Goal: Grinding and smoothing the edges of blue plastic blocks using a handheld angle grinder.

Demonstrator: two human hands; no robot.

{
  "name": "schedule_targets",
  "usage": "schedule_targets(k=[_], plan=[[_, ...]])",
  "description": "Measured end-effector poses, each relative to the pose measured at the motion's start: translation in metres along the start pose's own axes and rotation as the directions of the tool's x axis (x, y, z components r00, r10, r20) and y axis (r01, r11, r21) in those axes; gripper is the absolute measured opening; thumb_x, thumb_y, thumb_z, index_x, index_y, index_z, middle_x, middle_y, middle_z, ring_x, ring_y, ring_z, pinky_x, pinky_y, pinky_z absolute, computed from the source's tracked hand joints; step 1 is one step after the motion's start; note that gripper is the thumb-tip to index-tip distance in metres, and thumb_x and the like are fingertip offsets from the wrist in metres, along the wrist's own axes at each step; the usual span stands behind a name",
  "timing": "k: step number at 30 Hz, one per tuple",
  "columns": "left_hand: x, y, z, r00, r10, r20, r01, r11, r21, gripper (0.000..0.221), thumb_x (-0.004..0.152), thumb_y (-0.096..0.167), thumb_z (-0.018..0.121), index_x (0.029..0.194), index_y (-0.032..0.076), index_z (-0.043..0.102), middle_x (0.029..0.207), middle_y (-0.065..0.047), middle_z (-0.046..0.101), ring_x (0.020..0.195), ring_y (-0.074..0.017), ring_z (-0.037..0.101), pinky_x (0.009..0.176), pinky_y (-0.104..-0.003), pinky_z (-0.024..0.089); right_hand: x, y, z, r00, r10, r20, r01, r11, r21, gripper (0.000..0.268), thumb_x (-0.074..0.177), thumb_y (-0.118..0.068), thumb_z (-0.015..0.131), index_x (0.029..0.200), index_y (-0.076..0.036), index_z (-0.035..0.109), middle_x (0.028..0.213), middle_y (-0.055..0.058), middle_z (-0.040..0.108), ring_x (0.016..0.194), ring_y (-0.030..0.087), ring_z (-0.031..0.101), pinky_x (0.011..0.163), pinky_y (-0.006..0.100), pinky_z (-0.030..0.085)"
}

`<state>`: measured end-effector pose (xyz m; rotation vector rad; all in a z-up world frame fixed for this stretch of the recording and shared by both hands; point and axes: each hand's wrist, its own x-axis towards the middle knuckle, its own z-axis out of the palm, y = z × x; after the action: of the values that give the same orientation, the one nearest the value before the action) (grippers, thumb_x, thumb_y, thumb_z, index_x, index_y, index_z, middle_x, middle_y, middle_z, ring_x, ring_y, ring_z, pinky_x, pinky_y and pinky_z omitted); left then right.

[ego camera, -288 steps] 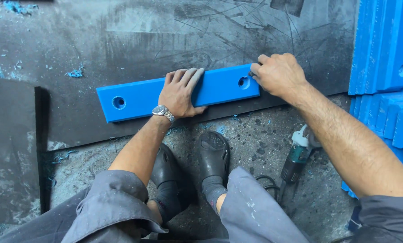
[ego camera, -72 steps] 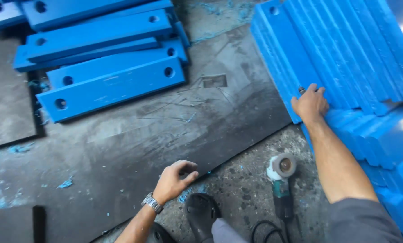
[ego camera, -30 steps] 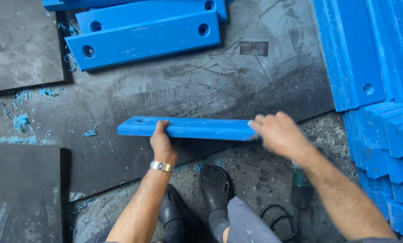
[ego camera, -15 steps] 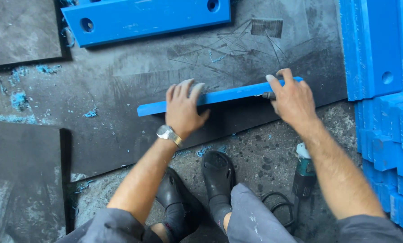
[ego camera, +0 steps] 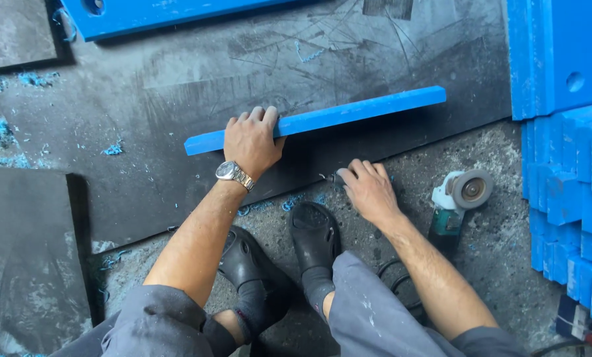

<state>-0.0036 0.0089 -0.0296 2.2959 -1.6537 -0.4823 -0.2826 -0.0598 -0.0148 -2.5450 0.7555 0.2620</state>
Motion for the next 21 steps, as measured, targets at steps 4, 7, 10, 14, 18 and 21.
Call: schedule_targets(k=[4,7,10,14,18,21], plan=[[0.000,0.000,0.000,1.000,-0.021,0.000,0.021,1.000,0.019,0.038,0.079,0.032,0.079,0.106,0.010,0.063,0.099,-0.010,0.069,0.091,-0.0324,0.067,0.075,-0.048,0.051,0.006,0.002,-0.002,0.995,-0.047,-0.082,0.046,0.999,-0.019,0.035,0.085,-0.007,0.070,0.119,-0.013,0.070,0.104,0.006,0.062,0.104,0.025,0.060,0.093,0.043,0.045],[0.003,0.001,0.001,1.000,-0.011,-0.026,0.012,1.000,0.013,0.039,0.078,0.034,0.079,0.104,0.009,0.063,0.097,-0.011,0.069,0.091,-0.0322,0.068,0.075,-0.048,0.051,0.015,0.002,-0.003,0.982,-0.092,-0.167,0.080,0.994,-0.076,0.038,0.087,-0.004,0.068,0.123,-0.016,0.072,0.108,0.007,0.063,0.108,0.025,0.060,0.098,0.044,0.044],[0.004,0.000,0.000,1.000,-0.015,-0.005,0.015,1.000,0.011,0.035,0.081,0.034,0.079,0.101,0.009,0.063,0.098,-0.010,0.069,0.091,-0.0322,0.068,0.074,-0.048,0.050,0.023,0.003,0.004,0.983,-0.096,-0.159,0.080,0.992,-0.100,0.040,0.087,-0.005,0.068,0.126,-0.017,0.071,0.113,0.008,0.062,0.110,0.027,0.059,0.102,0.045,0.044],[0.006,-0.002,0.001,1.000,-0.019,-0.010,0.019,1.000,0.009,0.035,0.081,0.034,0.079,0.099,0.009,0.064,0.095,-0.010,0.070,0.088,-0.0314,0.069,0.073,-0.047,0.050,0.019,-0.004,-0.001,0.986,-0.047,-0.161,0.039,0.998,-0.052,0.048,0.084,-0.014,0.075,0.131,-0.012,0.066,0.118,0.011,0.060,0.114,0.030,0.058,0.105,0.047,0.043],[0.005,-0.002,0.002,1.000,-0.018,0.005,0.018,1.000,0.007,0.037,0.080,0.035,0.080,0.100,0.009,0.064,0.094,-0.010,0.069,0.086,-0.0304,0.069,0.070,-0.046,0.050,-0.021,-0.006,0.005,0.951,0.131,-0.280,-0.099,0.987,0.124,0.050,0.087,-0.020,0.078,0.133,-0.008,0.063,0.124,0.014,0.057,0.118,0.031,0.056,0.105,0.045,0.044],[0.005,-0.001,0.000,1.000,-0.002,-0.008,0.002,1.000,0.010,0.036,0.081,0.033,0.080,0.102,0.009,0.064,0.094,-0.008,0.069,0.086,-0.0299,0.069,0.070,-0.046,0.050,-0.078,-0.013,0.021,0.819,0.459,-0.345,-0.319,0.864,0.390,0.039,0.090,-0.016,0.076,0.126,-0.007,0.064,0.126,0.015,0.054,0.123,0.031,0.055,0.106,0.042,0.046]])
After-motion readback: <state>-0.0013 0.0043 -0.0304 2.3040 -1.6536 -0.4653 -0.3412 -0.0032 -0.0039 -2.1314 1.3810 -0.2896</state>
